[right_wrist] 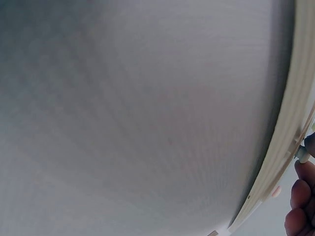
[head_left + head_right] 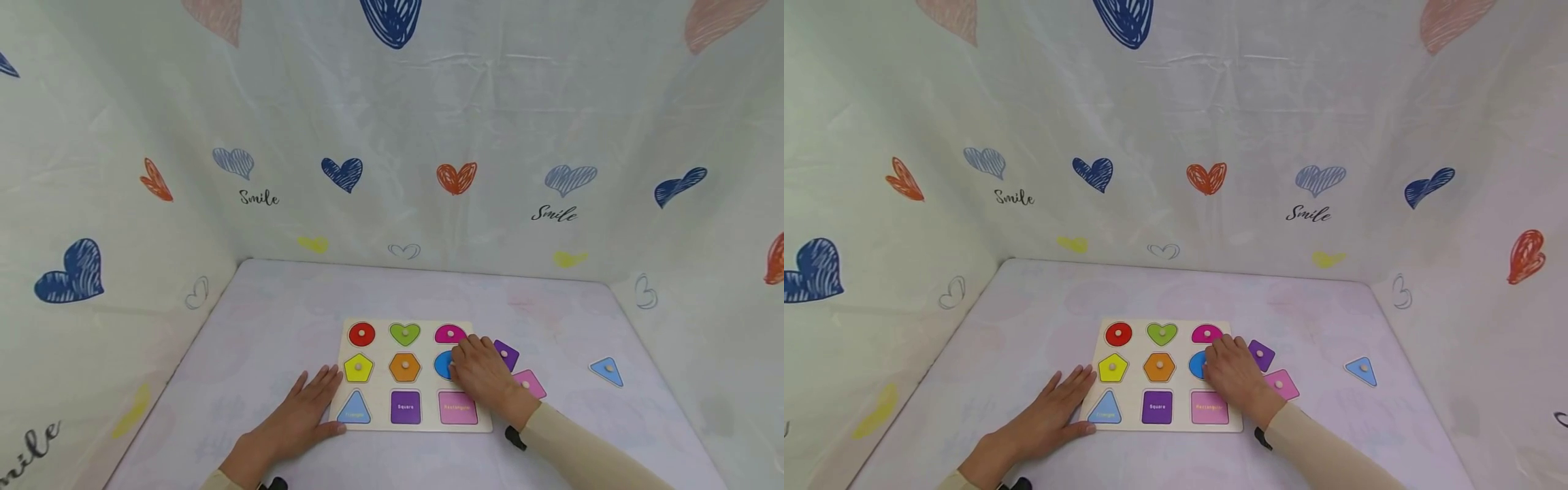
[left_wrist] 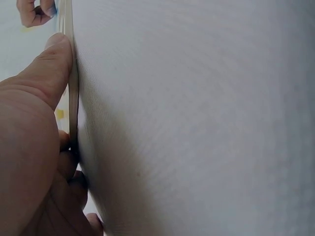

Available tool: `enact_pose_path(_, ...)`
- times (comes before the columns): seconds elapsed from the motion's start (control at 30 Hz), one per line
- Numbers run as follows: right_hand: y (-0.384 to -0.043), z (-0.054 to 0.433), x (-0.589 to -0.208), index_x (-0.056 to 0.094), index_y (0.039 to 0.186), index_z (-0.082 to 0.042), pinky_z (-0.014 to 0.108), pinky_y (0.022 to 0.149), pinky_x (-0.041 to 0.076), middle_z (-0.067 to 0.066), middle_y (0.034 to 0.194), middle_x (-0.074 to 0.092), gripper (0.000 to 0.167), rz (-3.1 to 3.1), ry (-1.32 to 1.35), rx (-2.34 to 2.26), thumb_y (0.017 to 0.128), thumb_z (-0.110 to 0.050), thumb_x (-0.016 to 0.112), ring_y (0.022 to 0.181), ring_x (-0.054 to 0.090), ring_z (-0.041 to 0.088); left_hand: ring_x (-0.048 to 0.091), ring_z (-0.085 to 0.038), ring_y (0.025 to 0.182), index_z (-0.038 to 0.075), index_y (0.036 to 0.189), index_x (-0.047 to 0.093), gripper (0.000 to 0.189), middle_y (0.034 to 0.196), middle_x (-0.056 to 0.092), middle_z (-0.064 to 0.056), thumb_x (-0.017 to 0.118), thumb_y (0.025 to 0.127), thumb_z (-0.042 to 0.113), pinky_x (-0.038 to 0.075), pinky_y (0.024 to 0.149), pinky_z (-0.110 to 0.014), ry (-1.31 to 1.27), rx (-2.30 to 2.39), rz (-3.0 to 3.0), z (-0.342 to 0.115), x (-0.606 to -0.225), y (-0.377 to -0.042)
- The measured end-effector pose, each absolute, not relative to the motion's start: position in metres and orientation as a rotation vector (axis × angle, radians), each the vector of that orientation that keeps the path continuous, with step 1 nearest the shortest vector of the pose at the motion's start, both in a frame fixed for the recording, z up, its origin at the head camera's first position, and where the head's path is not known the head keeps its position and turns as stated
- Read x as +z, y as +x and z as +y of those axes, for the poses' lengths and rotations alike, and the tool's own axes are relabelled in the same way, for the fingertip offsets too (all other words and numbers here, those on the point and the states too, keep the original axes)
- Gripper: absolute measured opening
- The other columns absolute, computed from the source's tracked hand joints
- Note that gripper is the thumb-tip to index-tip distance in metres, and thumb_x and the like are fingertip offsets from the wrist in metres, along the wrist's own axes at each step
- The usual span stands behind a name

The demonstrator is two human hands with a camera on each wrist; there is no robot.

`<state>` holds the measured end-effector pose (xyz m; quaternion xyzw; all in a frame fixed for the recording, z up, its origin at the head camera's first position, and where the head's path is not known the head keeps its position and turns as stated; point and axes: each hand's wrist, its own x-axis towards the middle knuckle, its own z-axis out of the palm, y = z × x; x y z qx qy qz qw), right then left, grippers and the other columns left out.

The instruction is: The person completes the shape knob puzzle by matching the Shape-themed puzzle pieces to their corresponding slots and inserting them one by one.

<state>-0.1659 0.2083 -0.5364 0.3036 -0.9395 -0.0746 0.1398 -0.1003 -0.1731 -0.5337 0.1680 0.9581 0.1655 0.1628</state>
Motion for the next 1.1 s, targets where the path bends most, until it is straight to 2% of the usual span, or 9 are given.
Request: enact_pose_path(1.1,-0.1671,0.2069,-0.5351,0.064,0.099,-0.007,0.033,0.075,0.043,0.004,0.086,0.057,0.029,-2.730,0.874,-0.197,0.096,-0.033,0.077,0.086,0.051,0.019,0.018,-0.028,0.164,0.013,0.167,0.031,0.100,0.174,0.030,-0.004,0.073,0.091,0.062,0.008,0.133,-0.059,0.479,0.488,2.733,-0.1738,-0.5347,-0.1010)
